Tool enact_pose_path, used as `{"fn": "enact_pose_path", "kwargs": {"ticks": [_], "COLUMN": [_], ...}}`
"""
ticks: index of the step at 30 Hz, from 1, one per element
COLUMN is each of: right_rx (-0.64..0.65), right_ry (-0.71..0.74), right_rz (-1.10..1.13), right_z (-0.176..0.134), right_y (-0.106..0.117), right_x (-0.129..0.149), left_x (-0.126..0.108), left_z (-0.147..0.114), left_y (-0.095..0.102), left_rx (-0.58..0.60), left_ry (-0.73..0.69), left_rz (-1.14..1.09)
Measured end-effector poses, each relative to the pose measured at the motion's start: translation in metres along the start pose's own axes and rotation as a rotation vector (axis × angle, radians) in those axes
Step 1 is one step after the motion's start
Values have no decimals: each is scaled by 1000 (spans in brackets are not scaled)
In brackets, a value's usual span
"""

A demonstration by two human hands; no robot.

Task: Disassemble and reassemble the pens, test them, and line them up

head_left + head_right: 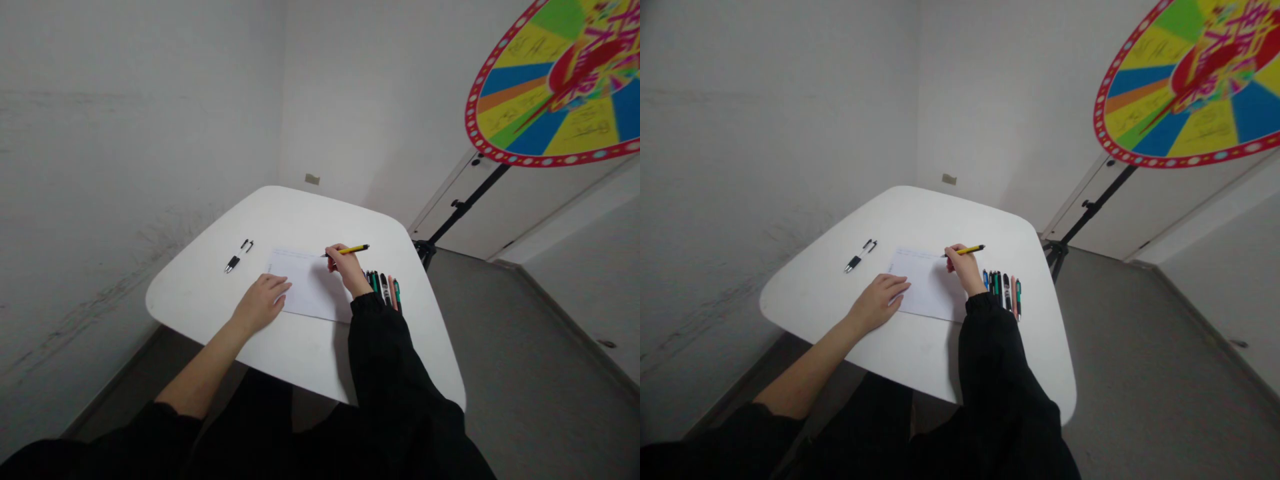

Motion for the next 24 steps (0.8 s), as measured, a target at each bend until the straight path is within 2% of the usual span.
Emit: {"fn": "enact_pose_path", "kwargs": {"ticks": [7,13,19,24], "right_rx": [99,19,15,3], "right_ry": [-74,-80,-36,-42], "right_rz": [-127,-177,-243,-260], "right_z": [34,47,45,42], "right_y": [-21,-21,-22,-22], "right_x": [-18,-43,-49,-46], "left_x": [-6,-10,-12,-14], "left_z": [0,3,36,69], "left_y": [-2,-2,-15,-37], "left_rx": [78,146,276,234], "left_ry": [41,55,8,13], "left_rz": [89,166,214,238]}}
Point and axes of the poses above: each hand's wrist, its own z-axis towards the middle knuckle, its own y-axis out of the back of the hand, x = y × z, the point moved 7 cm from there along z, towards the middle knuckle, and after that the axes turned 2 degrees about x, right-handed, at the moved point
